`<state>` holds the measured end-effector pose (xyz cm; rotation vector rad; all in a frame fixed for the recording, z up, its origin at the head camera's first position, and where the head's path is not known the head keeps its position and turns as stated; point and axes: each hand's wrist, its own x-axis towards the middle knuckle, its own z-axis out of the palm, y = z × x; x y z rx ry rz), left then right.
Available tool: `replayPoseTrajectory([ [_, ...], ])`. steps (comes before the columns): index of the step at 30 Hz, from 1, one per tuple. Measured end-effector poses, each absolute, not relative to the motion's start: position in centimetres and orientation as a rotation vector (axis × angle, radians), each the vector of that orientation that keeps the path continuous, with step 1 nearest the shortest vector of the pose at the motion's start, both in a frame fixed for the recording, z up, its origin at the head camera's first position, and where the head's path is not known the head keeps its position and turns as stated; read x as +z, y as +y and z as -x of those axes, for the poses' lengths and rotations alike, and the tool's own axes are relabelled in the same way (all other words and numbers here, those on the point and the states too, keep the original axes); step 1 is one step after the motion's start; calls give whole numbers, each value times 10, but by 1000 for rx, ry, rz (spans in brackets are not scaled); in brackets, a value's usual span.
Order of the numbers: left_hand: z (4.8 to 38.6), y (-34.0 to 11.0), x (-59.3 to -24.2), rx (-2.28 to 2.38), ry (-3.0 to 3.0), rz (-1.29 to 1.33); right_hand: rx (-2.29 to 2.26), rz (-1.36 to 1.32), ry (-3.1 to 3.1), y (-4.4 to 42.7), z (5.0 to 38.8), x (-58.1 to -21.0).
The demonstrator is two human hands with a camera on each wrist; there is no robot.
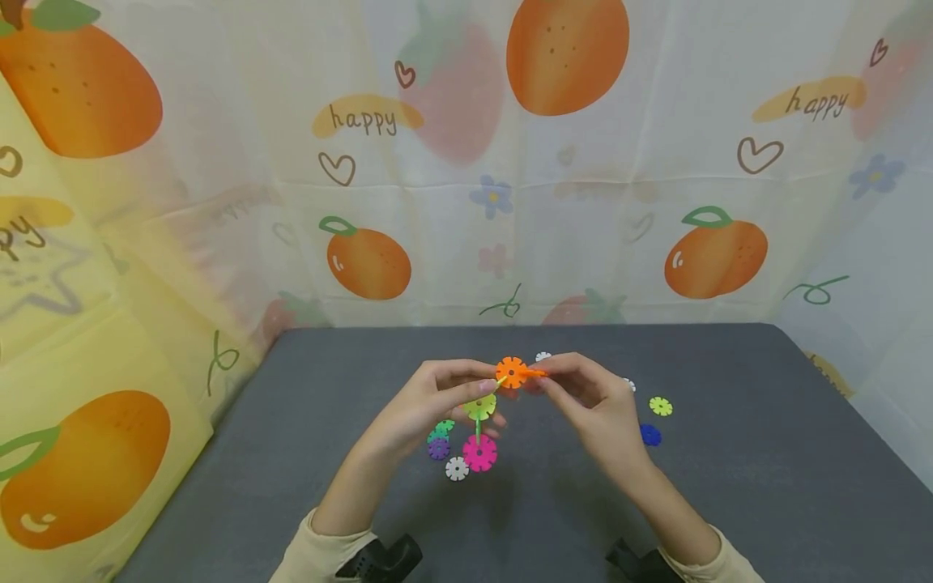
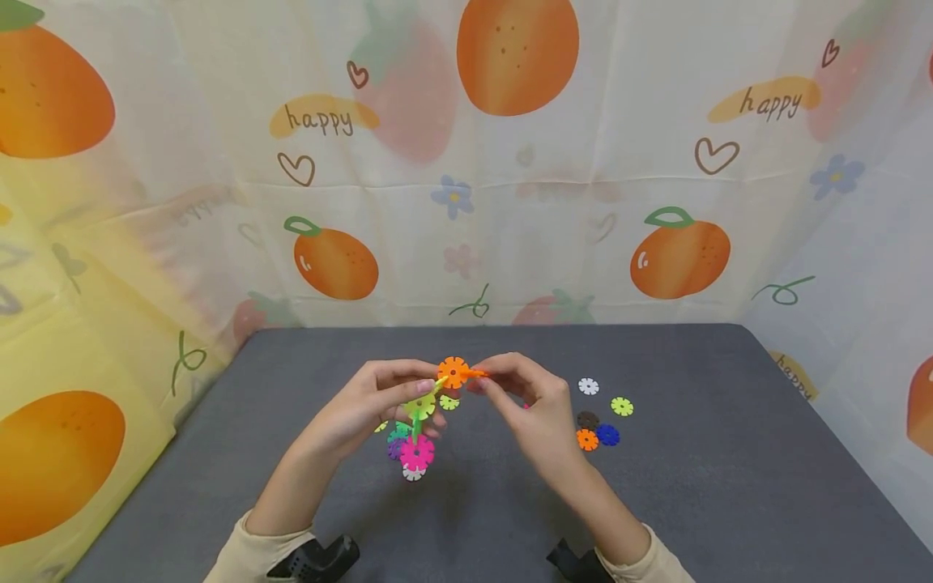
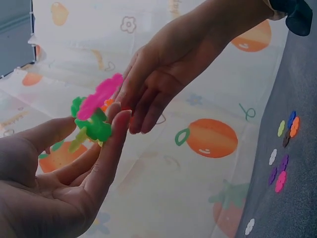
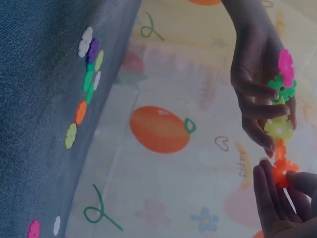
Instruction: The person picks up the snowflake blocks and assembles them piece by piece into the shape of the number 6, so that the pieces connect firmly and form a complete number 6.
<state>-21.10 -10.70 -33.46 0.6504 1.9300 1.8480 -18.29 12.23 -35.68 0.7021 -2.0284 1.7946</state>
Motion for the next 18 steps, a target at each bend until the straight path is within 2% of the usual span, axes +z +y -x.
replayPoseTrajectory([
  [10, 214, -104, -340, 1888, 1932, -563, 1768, -740, -2087, 121, 187, -363],
  [18, 218, -103, -344, 2021, 1880, -466, 1776, -677, -2324, 106, 198, -387],
])
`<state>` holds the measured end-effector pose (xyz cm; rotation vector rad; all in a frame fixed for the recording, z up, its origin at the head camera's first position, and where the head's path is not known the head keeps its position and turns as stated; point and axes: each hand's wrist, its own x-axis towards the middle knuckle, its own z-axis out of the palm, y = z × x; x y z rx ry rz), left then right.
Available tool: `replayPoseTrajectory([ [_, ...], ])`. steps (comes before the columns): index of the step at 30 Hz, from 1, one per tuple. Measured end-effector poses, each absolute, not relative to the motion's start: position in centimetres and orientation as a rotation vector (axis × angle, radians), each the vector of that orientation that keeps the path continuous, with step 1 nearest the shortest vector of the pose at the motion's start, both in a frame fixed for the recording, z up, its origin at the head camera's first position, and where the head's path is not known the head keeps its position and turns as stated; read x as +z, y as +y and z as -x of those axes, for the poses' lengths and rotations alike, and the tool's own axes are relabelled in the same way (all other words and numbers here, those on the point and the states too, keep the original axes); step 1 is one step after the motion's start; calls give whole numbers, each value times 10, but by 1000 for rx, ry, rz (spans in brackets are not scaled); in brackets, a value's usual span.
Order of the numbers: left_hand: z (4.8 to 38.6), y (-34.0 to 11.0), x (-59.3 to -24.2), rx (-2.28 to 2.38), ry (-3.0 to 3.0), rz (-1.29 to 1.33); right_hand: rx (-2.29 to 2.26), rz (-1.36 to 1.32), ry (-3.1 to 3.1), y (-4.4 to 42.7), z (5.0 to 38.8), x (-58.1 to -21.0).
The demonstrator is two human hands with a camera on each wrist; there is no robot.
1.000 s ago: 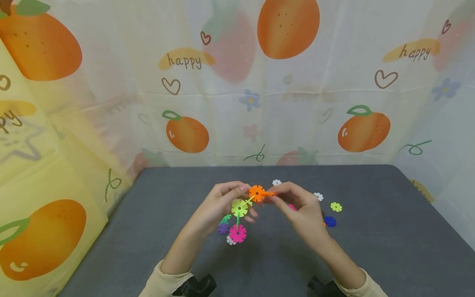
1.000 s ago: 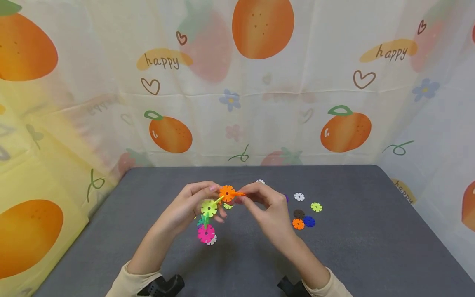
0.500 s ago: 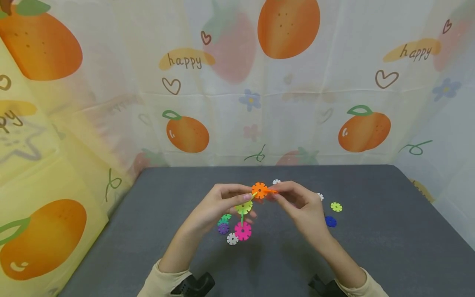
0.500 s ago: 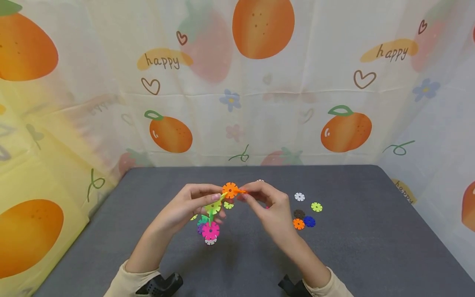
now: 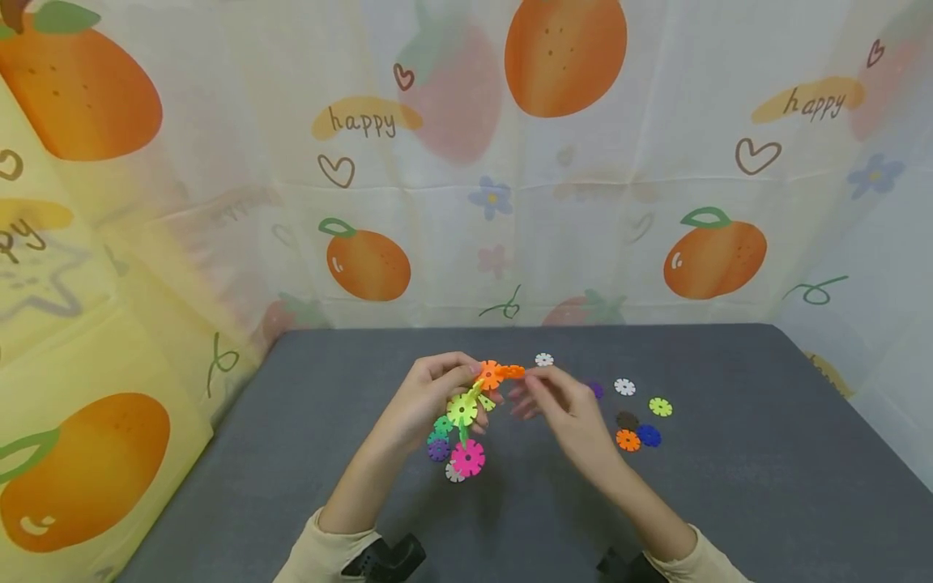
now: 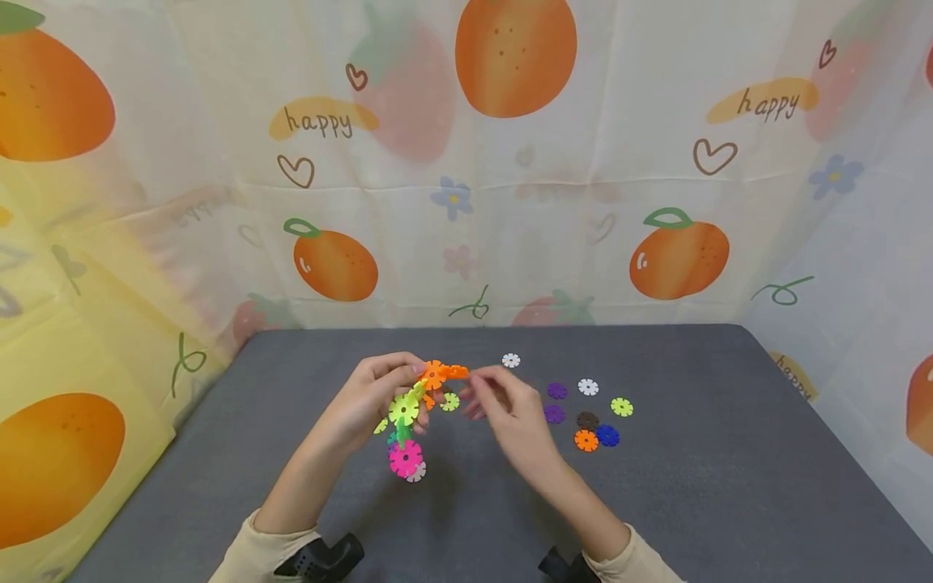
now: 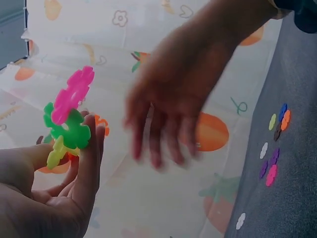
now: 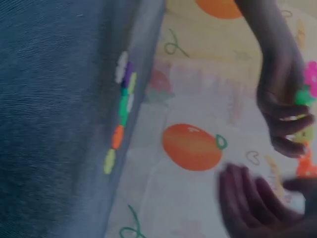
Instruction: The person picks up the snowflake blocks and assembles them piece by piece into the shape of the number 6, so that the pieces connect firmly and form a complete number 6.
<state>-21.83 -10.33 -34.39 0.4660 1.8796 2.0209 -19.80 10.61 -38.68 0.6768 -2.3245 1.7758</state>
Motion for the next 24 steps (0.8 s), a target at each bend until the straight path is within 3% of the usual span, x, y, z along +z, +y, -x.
replayPoseTrajectory([
  [2, 219, -103, -345, 2038, 1866, -464, 1619, -770, -2531, 98, 200, -398],
  [8, 219, -102, -346, 2041, 1844, -468, 961, -1437, -2929, 79, 193, -429],
  [10, 219, -102, -346, 2040, 1842, -461, 853, -1549, -2965, 78, 192, -434],
  [17, 218, -101, -344, 2014, 1866, -456, 882, -1398, -2912, 80, 193, -436],
  [24, 216, -98, -341, 1982, 1929, -450, 835, -1427, -2906, 83, 191, -439],
])
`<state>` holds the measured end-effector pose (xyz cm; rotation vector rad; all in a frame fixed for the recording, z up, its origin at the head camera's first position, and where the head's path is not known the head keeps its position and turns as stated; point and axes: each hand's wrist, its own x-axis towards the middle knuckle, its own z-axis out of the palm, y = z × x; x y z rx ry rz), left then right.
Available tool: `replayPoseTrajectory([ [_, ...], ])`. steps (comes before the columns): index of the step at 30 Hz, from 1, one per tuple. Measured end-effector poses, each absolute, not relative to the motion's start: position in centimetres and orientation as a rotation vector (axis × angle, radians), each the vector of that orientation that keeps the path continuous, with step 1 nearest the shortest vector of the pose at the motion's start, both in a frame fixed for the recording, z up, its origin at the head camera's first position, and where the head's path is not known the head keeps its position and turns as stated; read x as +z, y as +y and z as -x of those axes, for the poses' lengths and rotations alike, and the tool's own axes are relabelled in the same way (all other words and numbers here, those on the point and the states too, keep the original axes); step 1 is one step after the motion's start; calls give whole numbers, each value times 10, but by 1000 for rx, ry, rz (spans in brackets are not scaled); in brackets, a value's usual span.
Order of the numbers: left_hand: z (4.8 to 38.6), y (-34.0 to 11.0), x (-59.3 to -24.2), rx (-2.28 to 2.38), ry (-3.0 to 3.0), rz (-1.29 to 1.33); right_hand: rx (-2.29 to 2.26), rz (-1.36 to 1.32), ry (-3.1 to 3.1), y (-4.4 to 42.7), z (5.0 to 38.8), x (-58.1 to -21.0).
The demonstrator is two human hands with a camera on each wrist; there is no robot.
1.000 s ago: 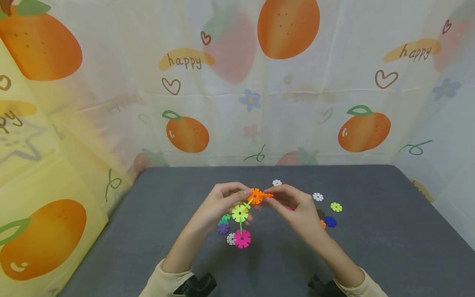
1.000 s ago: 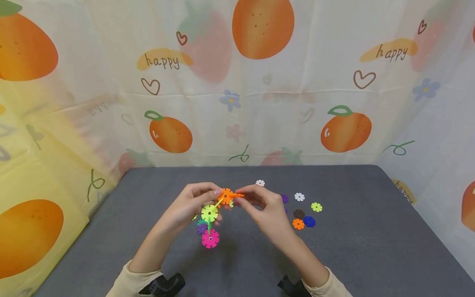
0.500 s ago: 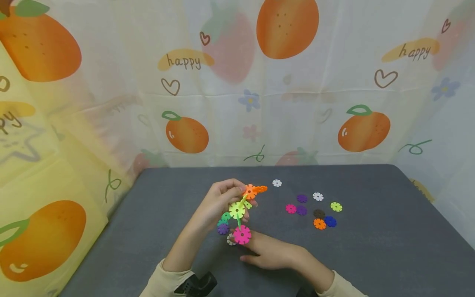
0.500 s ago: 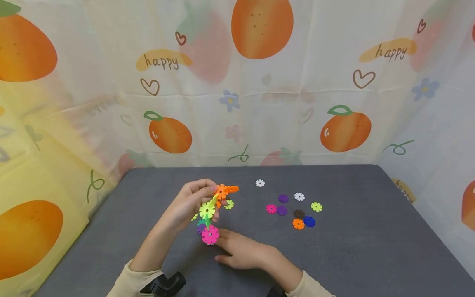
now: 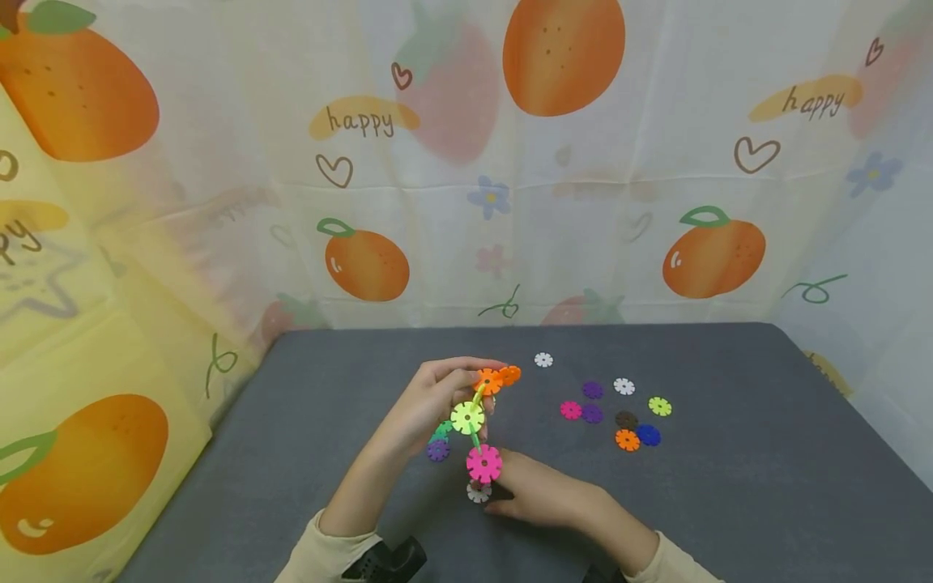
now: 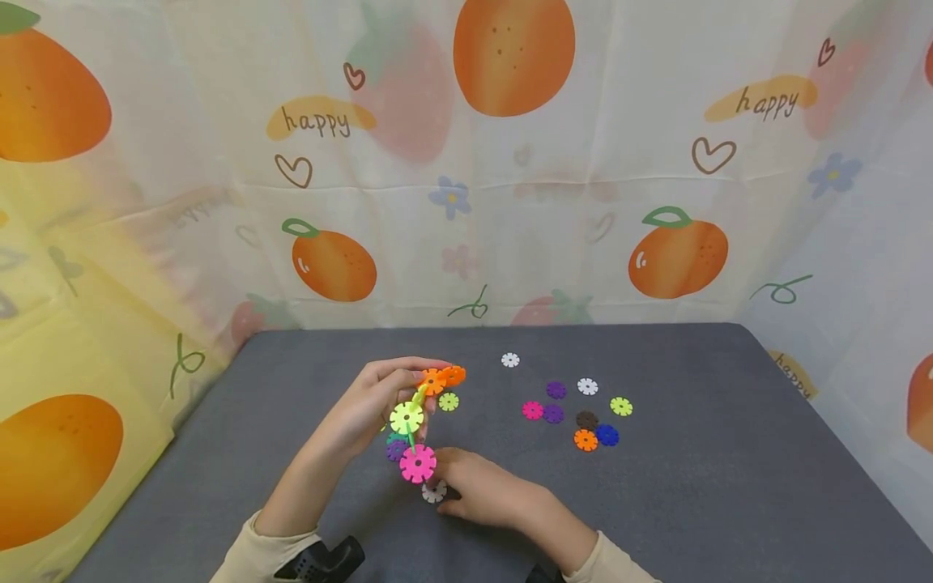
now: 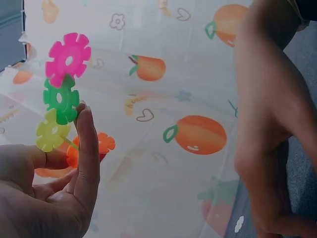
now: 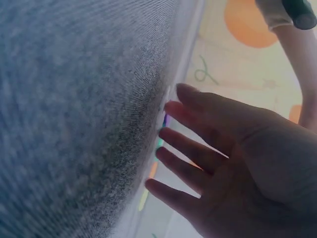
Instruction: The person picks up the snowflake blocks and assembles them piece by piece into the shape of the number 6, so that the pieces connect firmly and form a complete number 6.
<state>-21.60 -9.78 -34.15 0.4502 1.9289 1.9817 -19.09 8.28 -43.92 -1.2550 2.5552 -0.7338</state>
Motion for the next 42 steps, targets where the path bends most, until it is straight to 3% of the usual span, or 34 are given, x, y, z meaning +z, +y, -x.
replayPoseTrajectory([
  [12, 212, -99, -339, 2002, 1887, -537, -721, 1145, 2730, 82, 195, -433],
  [20, 208, -102, -335, 1995, 1891, -568, -1731, 936, 2466, 112, 197, -382],
  [25, 207, -103, -334, 2007, 1854, -608, -2049, 823, 2380, 132, 191, -352],
  [42, 204, -102, -332, 2050, 1790, -604, -2211, 869, 2359, 136, 181, -340],
])
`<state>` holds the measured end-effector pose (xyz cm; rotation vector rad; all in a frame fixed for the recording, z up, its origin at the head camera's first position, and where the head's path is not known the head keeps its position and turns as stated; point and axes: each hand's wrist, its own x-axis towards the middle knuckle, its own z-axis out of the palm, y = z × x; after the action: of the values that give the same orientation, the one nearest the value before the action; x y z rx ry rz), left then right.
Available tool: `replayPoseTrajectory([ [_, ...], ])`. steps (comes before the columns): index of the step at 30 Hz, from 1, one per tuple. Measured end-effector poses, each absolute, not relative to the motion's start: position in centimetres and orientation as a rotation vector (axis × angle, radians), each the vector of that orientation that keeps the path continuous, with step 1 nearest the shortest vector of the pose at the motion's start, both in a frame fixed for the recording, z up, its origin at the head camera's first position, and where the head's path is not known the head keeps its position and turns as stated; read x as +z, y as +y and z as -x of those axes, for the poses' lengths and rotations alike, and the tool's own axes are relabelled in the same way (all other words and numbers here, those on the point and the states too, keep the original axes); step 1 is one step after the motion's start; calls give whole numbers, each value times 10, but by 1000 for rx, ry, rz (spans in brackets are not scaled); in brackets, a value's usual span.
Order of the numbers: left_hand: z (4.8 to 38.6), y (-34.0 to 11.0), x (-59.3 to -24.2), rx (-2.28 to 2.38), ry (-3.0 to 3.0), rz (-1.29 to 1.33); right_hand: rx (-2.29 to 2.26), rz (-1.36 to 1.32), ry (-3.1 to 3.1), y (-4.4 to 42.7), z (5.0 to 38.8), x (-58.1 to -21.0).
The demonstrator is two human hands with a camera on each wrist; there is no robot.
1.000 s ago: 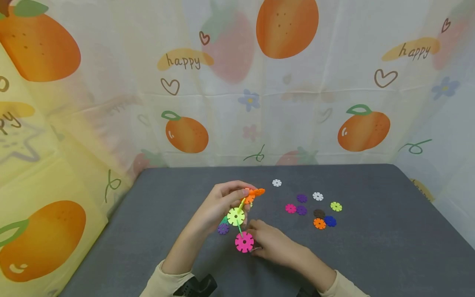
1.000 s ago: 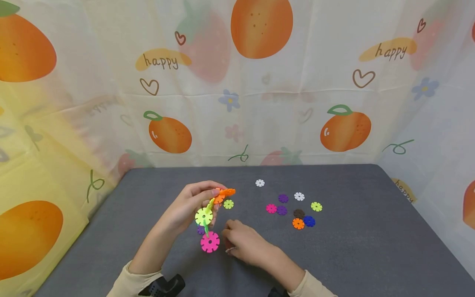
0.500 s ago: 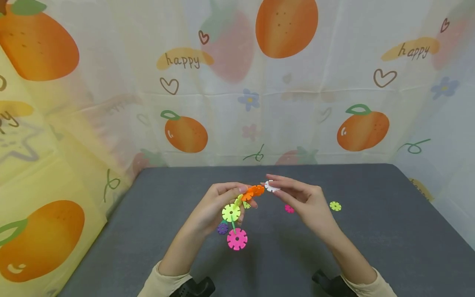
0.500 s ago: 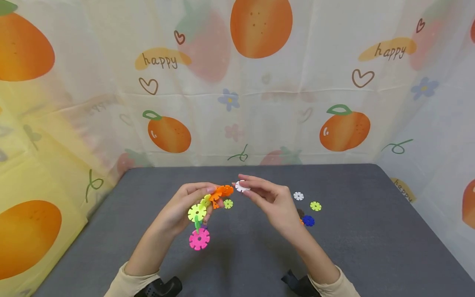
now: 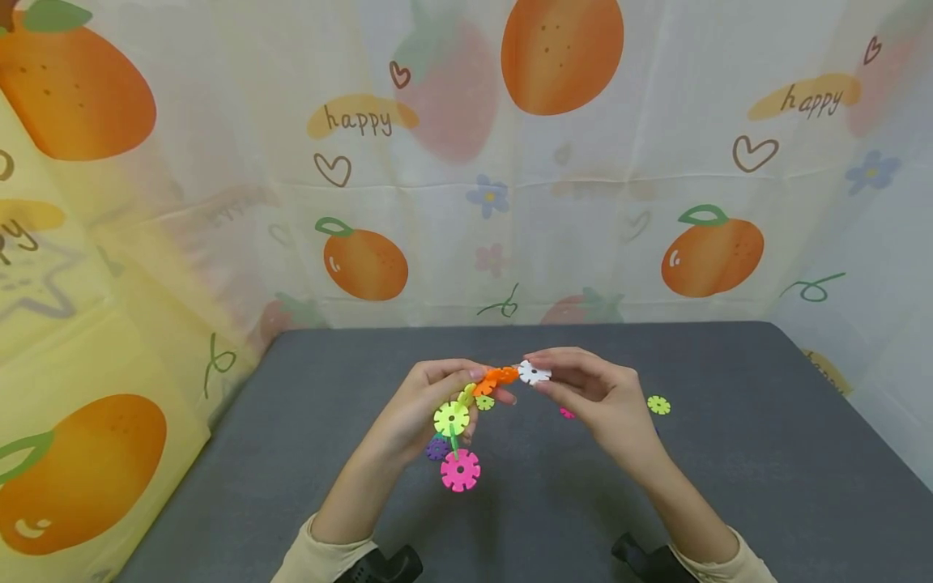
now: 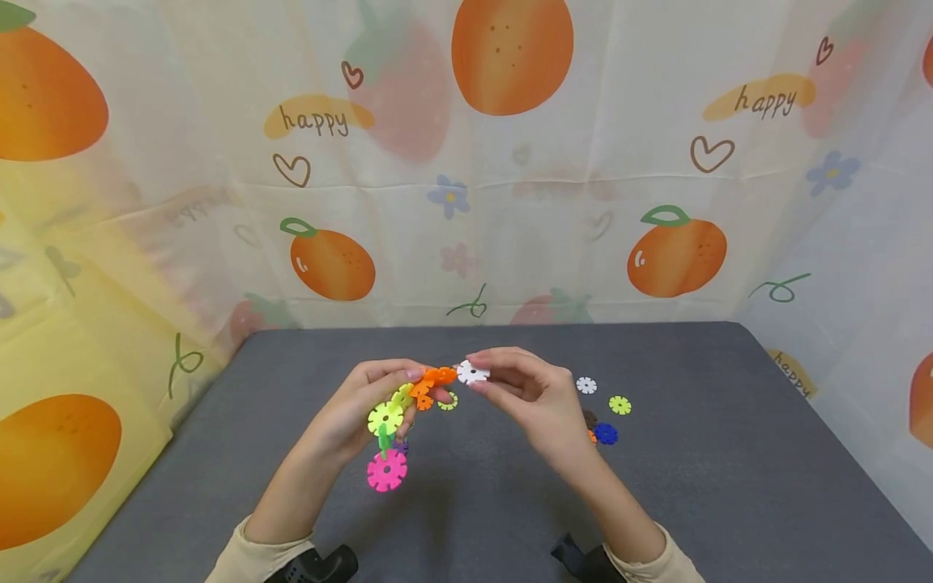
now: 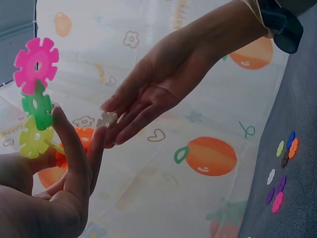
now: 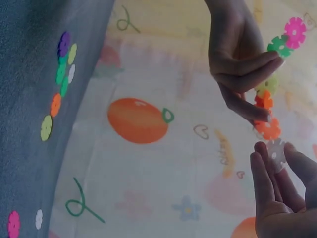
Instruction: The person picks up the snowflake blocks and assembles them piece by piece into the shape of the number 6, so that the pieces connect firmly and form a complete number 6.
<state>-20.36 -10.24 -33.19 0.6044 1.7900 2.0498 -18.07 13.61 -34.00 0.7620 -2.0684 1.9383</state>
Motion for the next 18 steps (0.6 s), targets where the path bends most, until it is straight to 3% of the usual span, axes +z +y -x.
replayPoseTrajectory([
  [18, 209, -104, -334, 1906, 1806, -601, 1714, -931, -2038, 132, 180, -346],
])
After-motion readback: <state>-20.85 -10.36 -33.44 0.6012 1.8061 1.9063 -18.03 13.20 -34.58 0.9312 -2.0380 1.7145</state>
